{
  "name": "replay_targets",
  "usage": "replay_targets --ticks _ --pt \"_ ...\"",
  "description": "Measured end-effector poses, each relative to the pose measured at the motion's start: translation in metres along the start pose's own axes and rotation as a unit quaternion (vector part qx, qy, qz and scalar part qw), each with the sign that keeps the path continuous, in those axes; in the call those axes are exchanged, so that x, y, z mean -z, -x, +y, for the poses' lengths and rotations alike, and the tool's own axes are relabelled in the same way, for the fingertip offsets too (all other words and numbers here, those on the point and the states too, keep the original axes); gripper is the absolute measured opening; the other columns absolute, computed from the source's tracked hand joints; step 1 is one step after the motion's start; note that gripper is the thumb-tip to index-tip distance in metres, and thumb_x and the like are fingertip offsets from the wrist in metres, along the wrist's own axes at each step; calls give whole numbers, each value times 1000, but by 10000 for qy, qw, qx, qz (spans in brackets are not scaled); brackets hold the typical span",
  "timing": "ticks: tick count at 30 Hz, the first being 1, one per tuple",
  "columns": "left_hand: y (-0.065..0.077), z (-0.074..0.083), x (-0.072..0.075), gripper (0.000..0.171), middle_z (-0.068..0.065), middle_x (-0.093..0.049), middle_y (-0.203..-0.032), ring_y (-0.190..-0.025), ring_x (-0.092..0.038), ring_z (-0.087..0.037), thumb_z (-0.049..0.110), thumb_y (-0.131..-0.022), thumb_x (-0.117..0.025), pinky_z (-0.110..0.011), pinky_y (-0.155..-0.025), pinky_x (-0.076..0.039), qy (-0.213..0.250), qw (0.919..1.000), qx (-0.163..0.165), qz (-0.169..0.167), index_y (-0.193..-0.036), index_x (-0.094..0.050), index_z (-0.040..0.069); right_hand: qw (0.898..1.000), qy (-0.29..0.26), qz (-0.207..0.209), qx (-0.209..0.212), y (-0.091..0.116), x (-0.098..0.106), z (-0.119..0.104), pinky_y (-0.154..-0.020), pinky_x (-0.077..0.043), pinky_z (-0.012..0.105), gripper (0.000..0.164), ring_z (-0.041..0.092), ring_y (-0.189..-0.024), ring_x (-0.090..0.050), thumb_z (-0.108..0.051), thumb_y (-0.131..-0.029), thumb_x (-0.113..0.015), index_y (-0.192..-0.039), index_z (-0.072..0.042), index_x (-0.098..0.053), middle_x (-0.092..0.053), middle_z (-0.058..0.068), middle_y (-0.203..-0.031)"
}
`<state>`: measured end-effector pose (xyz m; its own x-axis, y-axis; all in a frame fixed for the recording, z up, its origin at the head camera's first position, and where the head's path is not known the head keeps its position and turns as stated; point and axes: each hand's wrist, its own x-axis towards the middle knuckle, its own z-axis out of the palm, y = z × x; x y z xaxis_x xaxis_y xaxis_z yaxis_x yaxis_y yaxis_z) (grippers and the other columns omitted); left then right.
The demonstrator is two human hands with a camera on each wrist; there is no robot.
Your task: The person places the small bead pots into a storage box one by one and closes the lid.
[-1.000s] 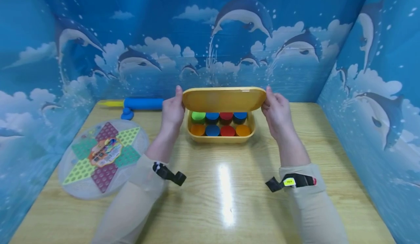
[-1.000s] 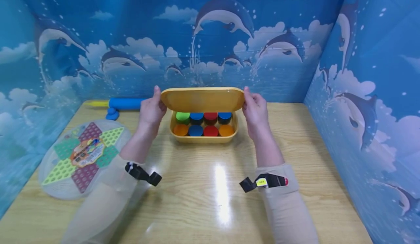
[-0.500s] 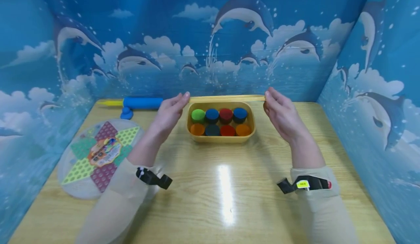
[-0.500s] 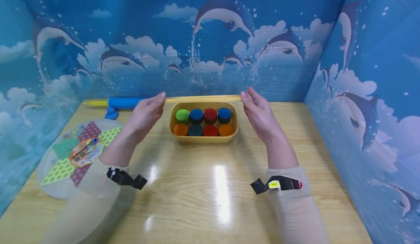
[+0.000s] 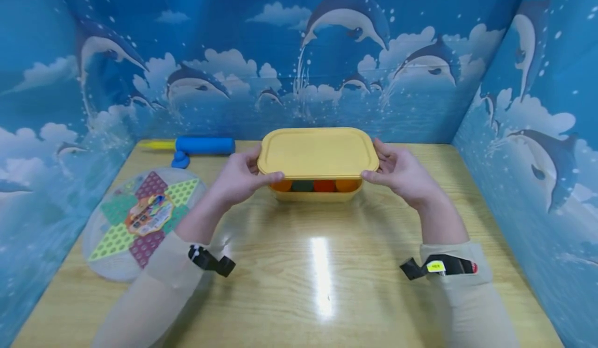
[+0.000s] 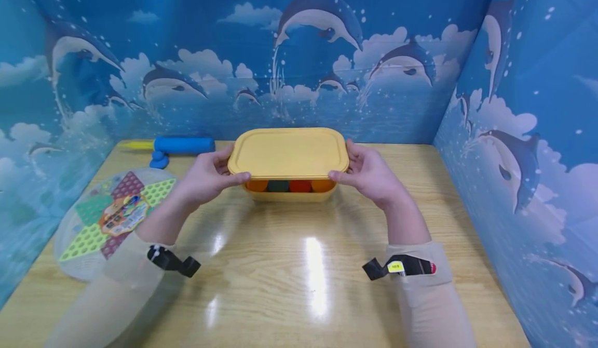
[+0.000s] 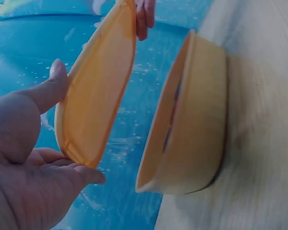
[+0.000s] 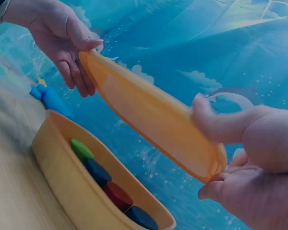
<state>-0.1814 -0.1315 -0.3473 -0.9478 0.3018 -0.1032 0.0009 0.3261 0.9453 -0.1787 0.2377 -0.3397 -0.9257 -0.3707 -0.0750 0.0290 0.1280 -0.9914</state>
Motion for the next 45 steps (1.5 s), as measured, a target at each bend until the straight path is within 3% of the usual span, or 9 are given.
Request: replay_targets --ticks 7,13,27,33,39,45 --pt "-1 -9 -10 121 -10 -61 -147 -119 -68 -19 34 -73 -100 -31 -88 -64 32 9996 35 283 -167 -27 12 9986 498 136 -136 -1 -6 8 -104 -54 28 110 29 -151 -38 4 -87 -85 -167 -1 -9 -4 11 -175" --pt "-3 -11 -17 134 -14 -47 -160 -126 -65 -21 37 -69 -102 -29 -93 -62 -290 9982 272 456 -168 -17 10 9956 860 300 -227 -1 -10 13 -103 -54 27 120 28 -149 -42 -1 -81 -92 -167 -4 -8 -10 12 -174" --pt "-12 -12 -16 138 -14 -38 -166 -131 -60 -23 45 -66 -102 -32 -99 -60 -712 9946 441 611 -168 -15 11 9898 1293 464 -383 -6 -13 12 -105 -51 25 120 25 -154 -33 -10 -82 -94 -168 -8 -9 -9 8 -174" --pt "-20 -20 -16 139 -12 -31 -170 -143 -49 -26 48 -65 -102 -38 -112 -52 -902 9915 652 667 -168 -16 12 9884 1347 414 -567 -17 -17 16 -105 -53 30 123 28 -153 -35 -9 -82 -94 -168 -7 -6 -9 11 -174" --pt "-28 -32 -16 136 -16 -35 -167 -144 -48 -29 46 -66 -102 -41 -115 -49 -1045 9889 818 664 -168 -21 8 9854 1420 392 -852 -28 -20 21 -110 -51 36 125 31 -151 -38 -7 -81 -94 -167 -5 -3 -11 15 -174" --pt "-35 -38 -20 136 -18 -28 -170 -151 -38 -30 46 -68 -102 -43 -121 -41 -1204 9855 1055 558 -167 -19 3 9790 1639 464 -1116 -36 -21 27 -121 -40 44 127 35 -154 -31 -12 -80 -96 -166 0 -4 -7 18 -174"
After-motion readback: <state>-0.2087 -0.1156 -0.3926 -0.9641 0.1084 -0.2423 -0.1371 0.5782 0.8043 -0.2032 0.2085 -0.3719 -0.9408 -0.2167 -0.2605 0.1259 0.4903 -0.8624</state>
